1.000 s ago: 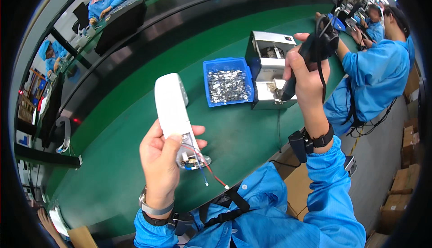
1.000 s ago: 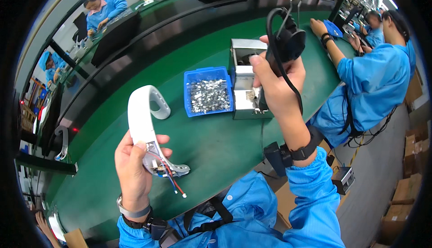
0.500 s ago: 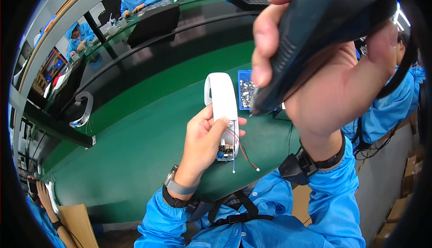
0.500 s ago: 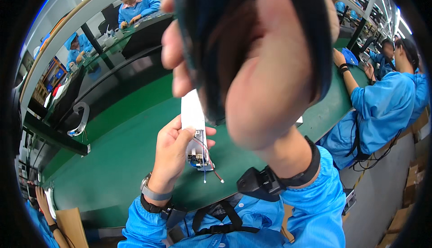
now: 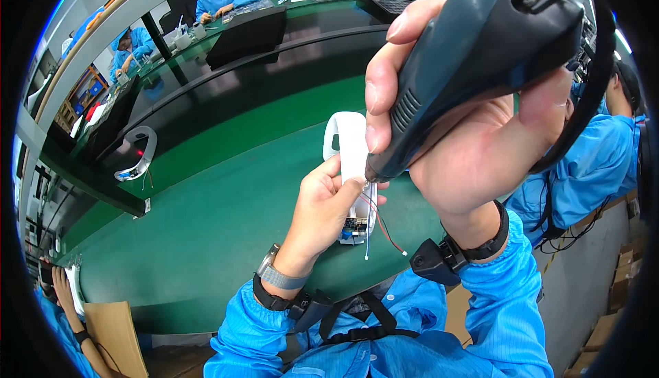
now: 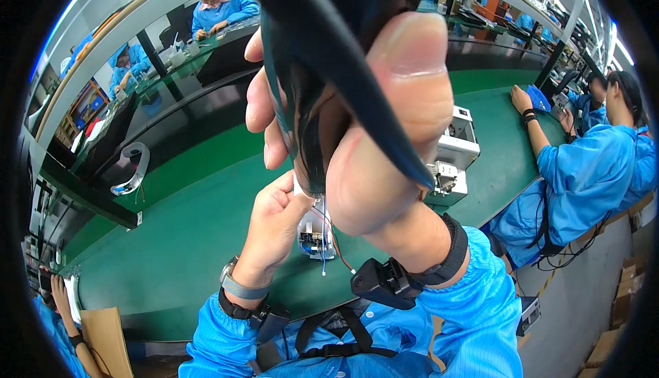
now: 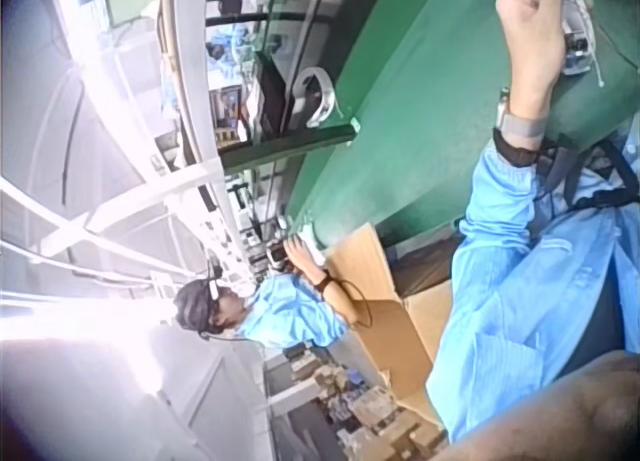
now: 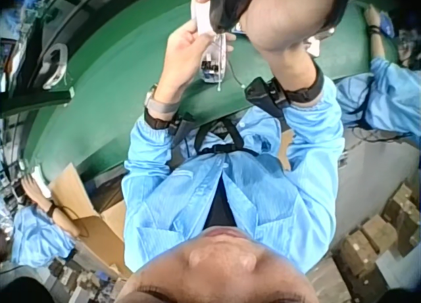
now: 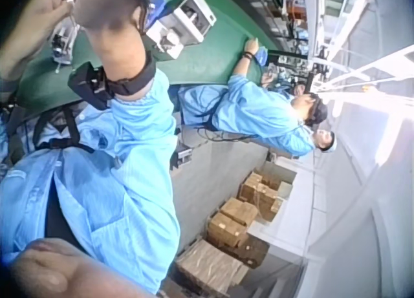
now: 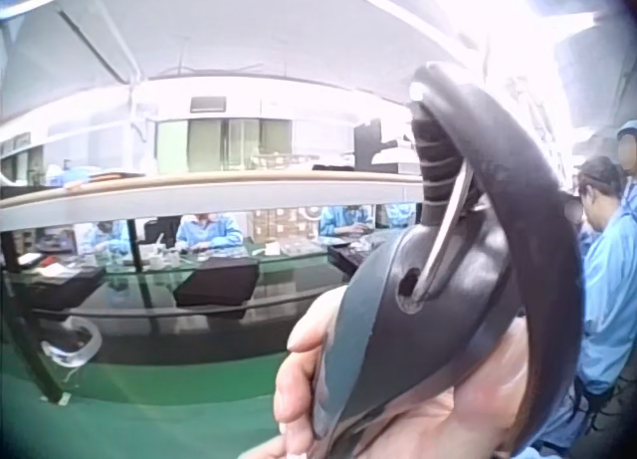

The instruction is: The worker uses an electric screwdriver to fasten screws onto white plastic housings at a factory assembly line.

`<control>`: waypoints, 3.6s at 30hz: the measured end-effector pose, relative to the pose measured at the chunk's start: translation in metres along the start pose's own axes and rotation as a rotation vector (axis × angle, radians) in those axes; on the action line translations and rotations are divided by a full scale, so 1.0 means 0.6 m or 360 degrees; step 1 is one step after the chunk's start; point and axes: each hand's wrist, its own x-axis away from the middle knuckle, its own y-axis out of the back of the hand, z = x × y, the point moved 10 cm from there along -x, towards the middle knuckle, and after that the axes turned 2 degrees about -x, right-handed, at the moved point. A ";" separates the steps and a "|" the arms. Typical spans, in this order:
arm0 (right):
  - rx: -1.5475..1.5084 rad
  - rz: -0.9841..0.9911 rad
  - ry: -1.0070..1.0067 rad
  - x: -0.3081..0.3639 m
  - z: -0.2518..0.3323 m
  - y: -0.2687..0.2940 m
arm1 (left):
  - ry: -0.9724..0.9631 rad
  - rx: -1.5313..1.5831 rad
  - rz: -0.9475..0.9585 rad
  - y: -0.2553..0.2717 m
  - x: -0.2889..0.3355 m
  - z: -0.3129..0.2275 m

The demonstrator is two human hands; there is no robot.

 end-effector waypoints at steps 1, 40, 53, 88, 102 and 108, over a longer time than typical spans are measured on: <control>-0.0055 -0.0092 -0.0024 0.003 -0.003 0.006 | -0.0004 -0.0003 -0.0005 -0.001 0.000 -0.001; 0.0612 0.0128 -0.0245 0.011 -0.010 0.003 | 0.0033 -0.0176 0.0099 -0.020 0.000 -0.005; 0.1169 -0.0552 0.0255 0.133 0.177 0.383 | 0.0028 -0.0261 -0.0141 -0.029 0.018 0.018; 0.1148 -0.0491 0.0186 0.139 0.146 0.427 | -0.0002 -0.0147 0.0074 -0.053 0.006 0.036; 0.0503 -0.0339 0.0263 0.042 0.158 0.219 | -0.0045 -0.0085 0.0168 -0.069 0.001 0.038; 0.0328 0.0193 0.0249 0.007 0.104 0.072 | 0.0055 -0.0113 0.0198 -0.069 0.003 0.039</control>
